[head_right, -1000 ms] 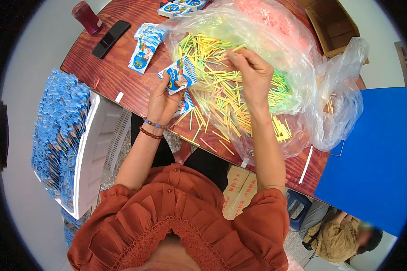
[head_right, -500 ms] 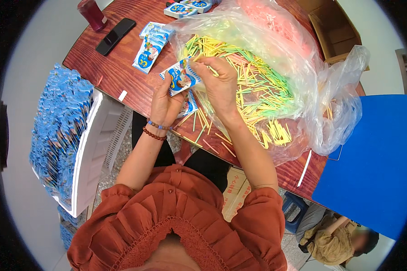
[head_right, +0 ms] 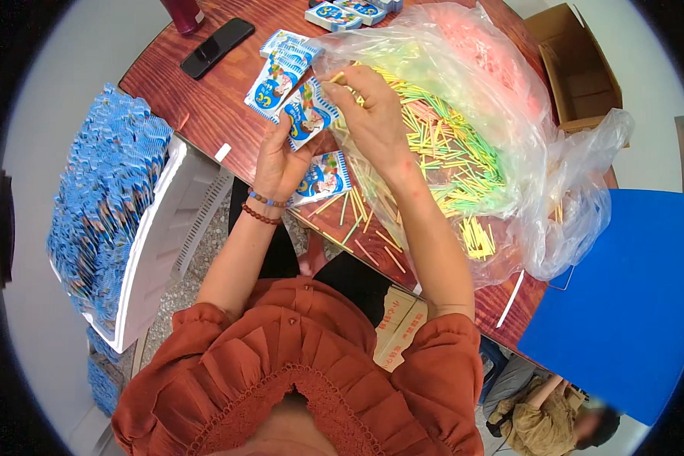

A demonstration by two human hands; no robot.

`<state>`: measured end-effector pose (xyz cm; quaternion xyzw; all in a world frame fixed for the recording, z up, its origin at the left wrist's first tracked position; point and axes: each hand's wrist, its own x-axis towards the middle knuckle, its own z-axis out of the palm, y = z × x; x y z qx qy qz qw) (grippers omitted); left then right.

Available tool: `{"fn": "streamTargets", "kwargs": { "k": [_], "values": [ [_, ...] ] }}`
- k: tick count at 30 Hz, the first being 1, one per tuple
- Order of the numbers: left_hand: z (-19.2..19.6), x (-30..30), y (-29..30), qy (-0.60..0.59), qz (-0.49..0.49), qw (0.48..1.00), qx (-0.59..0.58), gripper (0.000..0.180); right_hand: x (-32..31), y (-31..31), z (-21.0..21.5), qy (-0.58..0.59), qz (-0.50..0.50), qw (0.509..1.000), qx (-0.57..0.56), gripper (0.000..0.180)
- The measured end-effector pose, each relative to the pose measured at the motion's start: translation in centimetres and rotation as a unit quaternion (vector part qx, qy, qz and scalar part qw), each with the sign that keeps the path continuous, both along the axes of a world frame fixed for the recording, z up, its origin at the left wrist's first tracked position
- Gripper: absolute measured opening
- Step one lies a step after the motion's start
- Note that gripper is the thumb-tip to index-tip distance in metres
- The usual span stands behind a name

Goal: The recorder is filling small blue packets with shredded paper filler and placing them into a large storage crate at a workstation.

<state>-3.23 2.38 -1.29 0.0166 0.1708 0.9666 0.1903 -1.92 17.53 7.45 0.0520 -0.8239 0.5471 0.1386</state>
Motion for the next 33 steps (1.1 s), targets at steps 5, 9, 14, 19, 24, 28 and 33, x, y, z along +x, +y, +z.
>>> {"fn": "streamTargets", "kwargs": {
  "k": [5, 9, 14, 19, 24, 28, 33],
  "values": [
    [0.1, -0.8, -1.0, -0.019, 0.003, 1.000, 0.010, 0.034, -0.7, -0.8, 0.1, 0.060, 0.061, 0.996, -0.001, 0.026],
    [0.3, -1.1, -1.5, -0.020, -0.005, 0.999, 0.041, 0.039, -1.3, -1.2, 0.1, 0.136, 0.049, 0.982, 0.125, 0.027],
    [0.9, -1.9, -2.4, -0.040, 0.011, 0.998, 0.054, 0.041, -1.3, -2.9, 1.1, 0.111, 0.009, 0.993, 0.050, 0.020],
    [0.5, -2.3, -3.0, -0.036, 0.013, 0.996, 0.080, 0.041, -2.1, -3.7, 2.2, 0.058, 0.004, 0.997, -0.052, 0.018],
    [-0.2, -2.9, -2.5, -0.028, 0.002, 0.989, 0.148, 0.039, -1.3, -5.5, 1.6, -0.011, 0.001, 0.987, 0.160, 0.018],
    [0.7, -3.2, -2.9, -0.010, 0.037, 0.994, 0.107, 0.035, -2.2, -4.7, 0.1, 0.083, 0.052, 0.995, 0.004, 0.010],
    [0.5, -4.2, -4.9, 0.024, 0.067, 0.996, 0.052, 0.030, -2.9, -5.0, 1.1, 0.138, 0.057, 0.982, 0.117, 0.011]
  ]
}}
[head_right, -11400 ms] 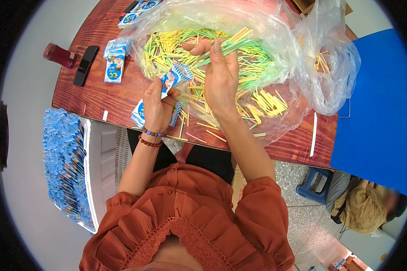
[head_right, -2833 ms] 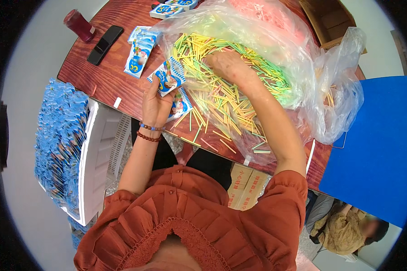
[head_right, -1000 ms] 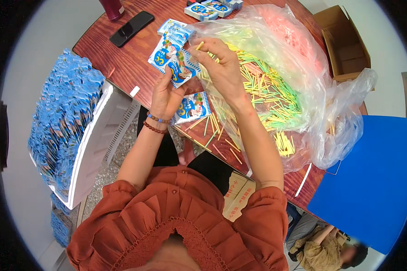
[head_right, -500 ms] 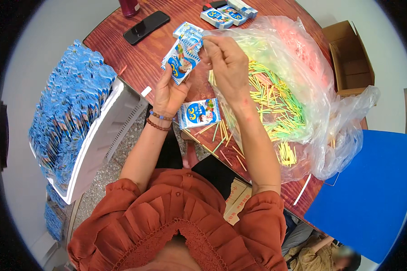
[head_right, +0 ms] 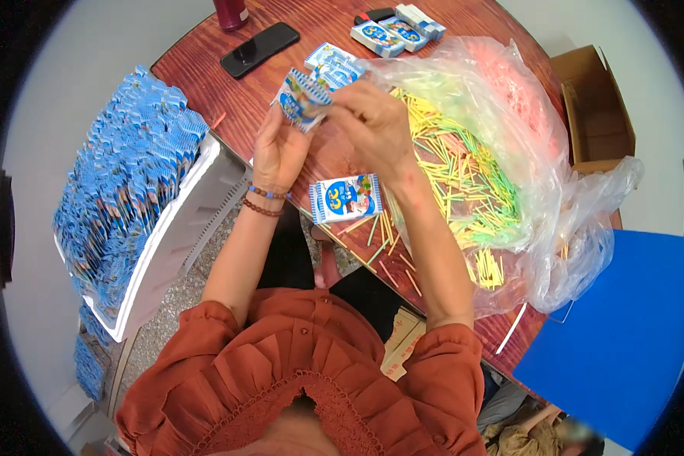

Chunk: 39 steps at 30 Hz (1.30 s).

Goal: The recorder is filling small blue packets with shredded paper filler and placing them into a large storage crate at a workstation.

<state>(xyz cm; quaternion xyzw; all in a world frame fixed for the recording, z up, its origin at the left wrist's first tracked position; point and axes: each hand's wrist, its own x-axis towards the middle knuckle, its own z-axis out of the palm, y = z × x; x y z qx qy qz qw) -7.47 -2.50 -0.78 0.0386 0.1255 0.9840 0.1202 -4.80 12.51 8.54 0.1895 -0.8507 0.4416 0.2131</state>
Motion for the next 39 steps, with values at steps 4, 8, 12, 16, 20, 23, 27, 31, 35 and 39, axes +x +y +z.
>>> {"fn": "streamTargets", "kwargs": {
  "k": [4, 8, 12, 16, 20, 23, 27, 31, 35, 39],
  "values": [
    [-0.5, -0.7, 0.1, 0.015, 0.023, 0.999, -0.017, 0.029, -1.7, -0.2, -1.1, -0.049, -0.005, 0.995, -0.084, 0.010],
    [-0.5, -0.4, -1.3, -0.005, 0.066, 0.996, -0.055, 0.028, -2.2, -1.0, -1.3, -0.149, -0.007, 0.974, -0.169, 0.014],
    [-0.6, -0.1, -1.7, -0.011, 0.200, 0.958, -0.204, 0.033, -5.4, -0.7, -4.4, -0.243, -0.018, 0.952, -0.183, 0.015],
    [-2.0, 0.5, -2.5, 0.022, 0.277, 0.871, -0.406, 0.039, -6.8, -1.1, -6.7, -0.310, -0.091, 0.936, -0.140, 0.018],
    [-1.7, 1.0, -1.7, 0.076, 0.206, 0.873, -0.437, 0.032, -5.8, 0.2, -7.2, -0.230, -0.130, 0.957, -0.120, 0.020],
    [-0.9, 2.7, -1.7, 0.050, 0.121, 0.880, -0.456, 0.020, -3.2, 2.0, -6.6, -0.129, -0.134, 0.982, 0.017, 0.021],
    [-0.6, 5.7, -0.5, 0.338, 0.145, 0.485, -0.794, 0.033, 2.5, 4.4, -6.1, -0.220, -0.063, 0.961, 0.158, 0.024],
    [-1.2, 6.1, 0.4, 0.360, 0.116, 0.401, -0.835, 0.032, 5.4, 5.9, -6.6, -0.205, -0.052, 0.958, 0.192, 0.025],
    [-1.3, 5.5, 0.4, 0.380, 0.117, 0.412, -0.820, 0.027, 5.9, 6.3, -8.2, -0.152, -0.091, 0.959, 0.219, 0.025],
    [-0.7, 5.0, 0.1, 0.431, 0.212, 0.407, -0.777, 0.017, 6.2, 6.5, -8.0, -0.103, -0.069, 0.976, 0.177, 0.014]
  ]
}}
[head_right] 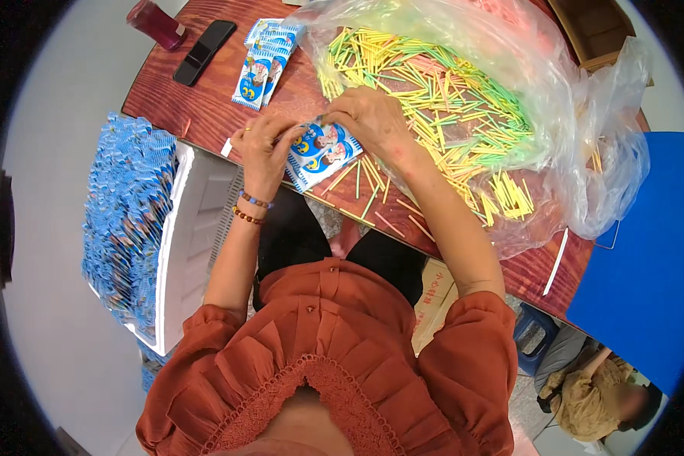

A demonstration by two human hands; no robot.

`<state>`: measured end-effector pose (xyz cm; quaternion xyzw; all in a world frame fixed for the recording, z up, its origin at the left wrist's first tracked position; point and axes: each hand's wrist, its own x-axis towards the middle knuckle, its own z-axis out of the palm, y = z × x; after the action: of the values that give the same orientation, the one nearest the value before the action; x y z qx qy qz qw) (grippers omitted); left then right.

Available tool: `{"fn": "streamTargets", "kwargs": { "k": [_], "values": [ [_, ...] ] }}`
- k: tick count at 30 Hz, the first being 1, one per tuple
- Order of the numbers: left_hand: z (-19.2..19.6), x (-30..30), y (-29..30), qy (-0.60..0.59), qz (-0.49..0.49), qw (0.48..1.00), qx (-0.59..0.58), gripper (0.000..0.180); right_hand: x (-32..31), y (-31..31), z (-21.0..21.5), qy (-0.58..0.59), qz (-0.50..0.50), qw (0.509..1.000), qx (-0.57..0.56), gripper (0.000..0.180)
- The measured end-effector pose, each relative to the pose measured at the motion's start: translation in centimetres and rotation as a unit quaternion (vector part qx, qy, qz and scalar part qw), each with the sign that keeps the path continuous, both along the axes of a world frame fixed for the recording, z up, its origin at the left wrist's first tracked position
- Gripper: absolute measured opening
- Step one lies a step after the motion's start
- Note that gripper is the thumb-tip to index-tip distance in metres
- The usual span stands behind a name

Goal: The recorder is filling small blue packets with shredded paper filler and placing them into a large storage crate at a workstation.

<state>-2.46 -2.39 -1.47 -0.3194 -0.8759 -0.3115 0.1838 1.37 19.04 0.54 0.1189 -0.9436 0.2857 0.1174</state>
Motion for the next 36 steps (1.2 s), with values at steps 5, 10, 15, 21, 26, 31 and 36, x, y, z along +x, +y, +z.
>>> {"fn": "streamTargets", "kwargs": {
  "k": [5, 10, 15, 21, 26, 31, 36],
  "values": [
    [0.6, 0.2, 1.0, -0.328, -0.068, 0.864, 0.375, 0.012, 0.3, 0.5, 1.2, -0.024, 0.021, 0.972, -0.231, 0.014],
    [1.2, 1.2, 2.1, -0.414, -0.091, 0.774, 0.469, 0.006, 2.2, -0.4, 2.9, -0.165, -0.017, 0.868, -0.467, 0.009],
    [1.1, 3.4, 2.7, -0.475, -0.082, 0.703, 0.523, 0.006, 3.8, -0.9, 1.0, -0.157, -0.034, 0.836, -0.525, 0.008],
    [0.1, 4.2, 3.9, -0.446, -0.054, 0.704, 0.550, 0.009, 4.8, -1.0, 0.0, -0.118, -0.039, 0.837, -0.532, 0.008],
    [-0.2, 4.2, 4.1, -0.469, -0.041, 0.682, 0.560, 0.010, 5.2, -1.1, 0.0, -0.129, -0.057, 0.829, -0.540, 0.011],
    [0.0, 4.4, 4.6, -0.463, -0.038, 0.675, 0.574, 0.013, 5.3, -0.9, 0.3, -0.122, -0.070, 0.858, -0.494, 0.018],
    [0.5, 4.5, 4.7, -0.483, -0.020, 0.639, 0.599, 0.019, 5.6, 0.9, 0.8, -0.056, -0.048, 0.818, -0.571, 0.013]
  ]
}}
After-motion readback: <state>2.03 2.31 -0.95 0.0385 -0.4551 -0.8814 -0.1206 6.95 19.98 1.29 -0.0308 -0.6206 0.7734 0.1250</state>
